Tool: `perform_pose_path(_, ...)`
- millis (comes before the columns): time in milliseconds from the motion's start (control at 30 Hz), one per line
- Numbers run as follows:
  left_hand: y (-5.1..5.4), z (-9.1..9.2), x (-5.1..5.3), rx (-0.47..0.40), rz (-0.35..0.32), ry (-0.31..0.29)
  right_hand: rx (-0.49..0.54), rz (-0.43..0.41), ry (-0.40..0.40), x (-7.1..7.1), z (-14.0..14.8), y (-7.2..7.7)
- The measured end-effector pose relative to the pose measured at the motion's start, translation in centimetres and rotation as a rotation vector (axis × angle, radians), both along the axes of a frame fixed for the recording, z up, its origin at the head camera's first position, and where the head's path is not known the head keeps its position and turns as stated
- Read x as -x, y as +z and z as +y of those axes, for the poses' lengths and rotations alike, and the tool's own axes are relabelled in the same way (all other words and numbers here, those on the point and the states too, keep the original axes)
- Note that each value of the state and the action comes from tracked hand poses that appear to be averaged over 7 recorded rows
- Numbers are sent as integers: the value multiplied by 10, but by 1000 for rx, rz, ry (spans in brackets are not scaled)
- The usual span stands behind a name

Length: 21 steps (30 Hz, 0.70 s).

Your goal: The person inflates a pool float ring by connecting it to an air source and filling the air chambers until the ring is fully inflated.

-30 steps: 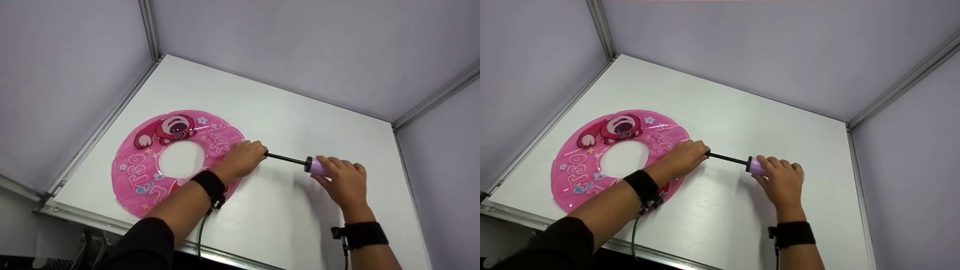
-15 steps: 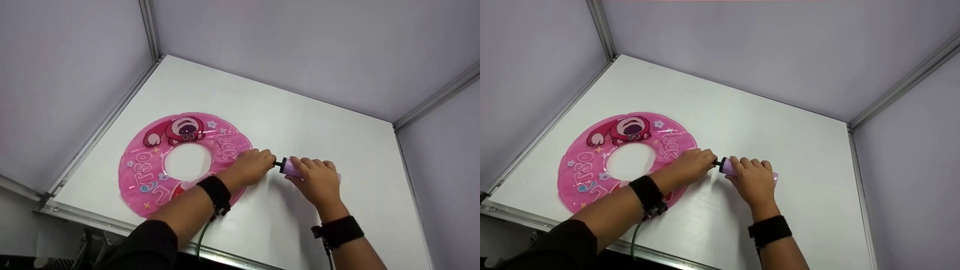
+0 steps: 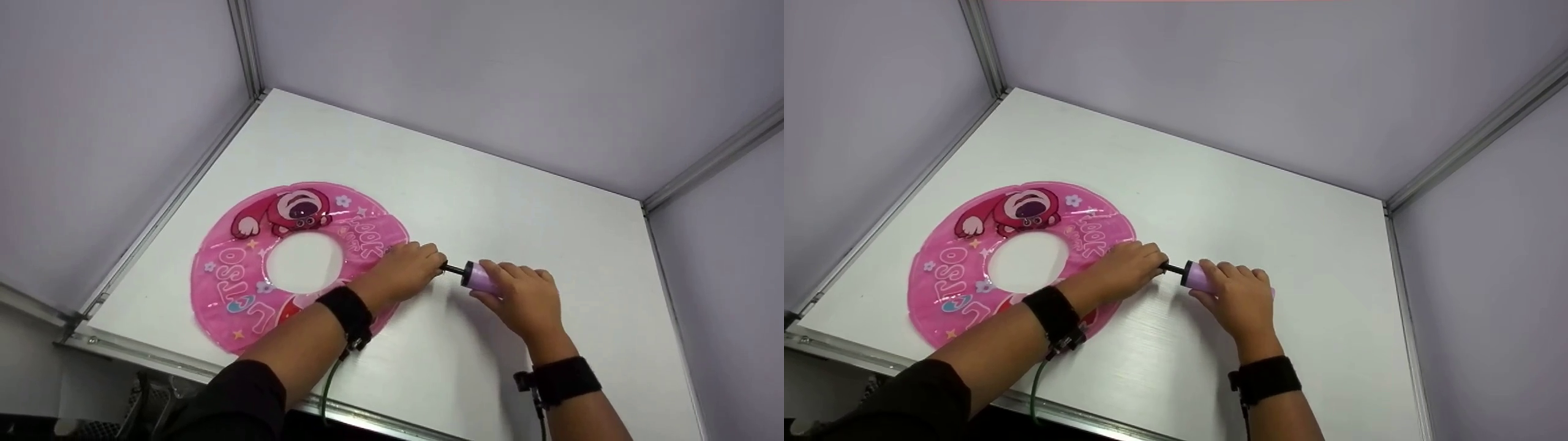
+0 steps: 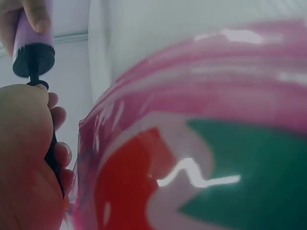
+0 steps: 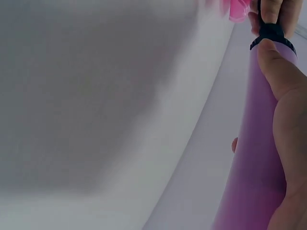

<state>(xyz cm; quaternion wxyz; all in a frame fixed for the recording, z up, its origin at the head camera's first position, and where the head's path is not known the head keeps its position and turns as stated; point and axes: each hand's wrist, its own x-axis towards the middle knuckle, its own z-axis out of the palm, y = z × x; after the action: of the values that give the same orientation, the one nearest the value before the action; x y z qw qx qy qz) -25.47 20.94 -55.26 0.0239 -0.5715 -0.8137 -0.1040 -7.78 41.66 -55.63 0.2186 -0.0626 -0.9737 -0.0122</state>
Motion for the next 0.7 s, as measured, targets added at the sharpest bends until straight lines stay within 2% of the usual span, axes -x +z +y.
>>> perform_pose_path(100,1,0,3,7,28,0,18,-23,1,-10,16,4)
perform_pose_path(267,3,-5,12,52,11,24,42,-2,15,-32,45,4)
perform_pose_path(367,2,-8,12,52,7,3,27,21,32,-36,48,5)
perform_pose_path(533,3,1,3,9,50,-64,-17,26,68,-13,19,12)
perform_pose_path(700,10,6,-2,20,47,-36,-34,54,80,7,-6,18)
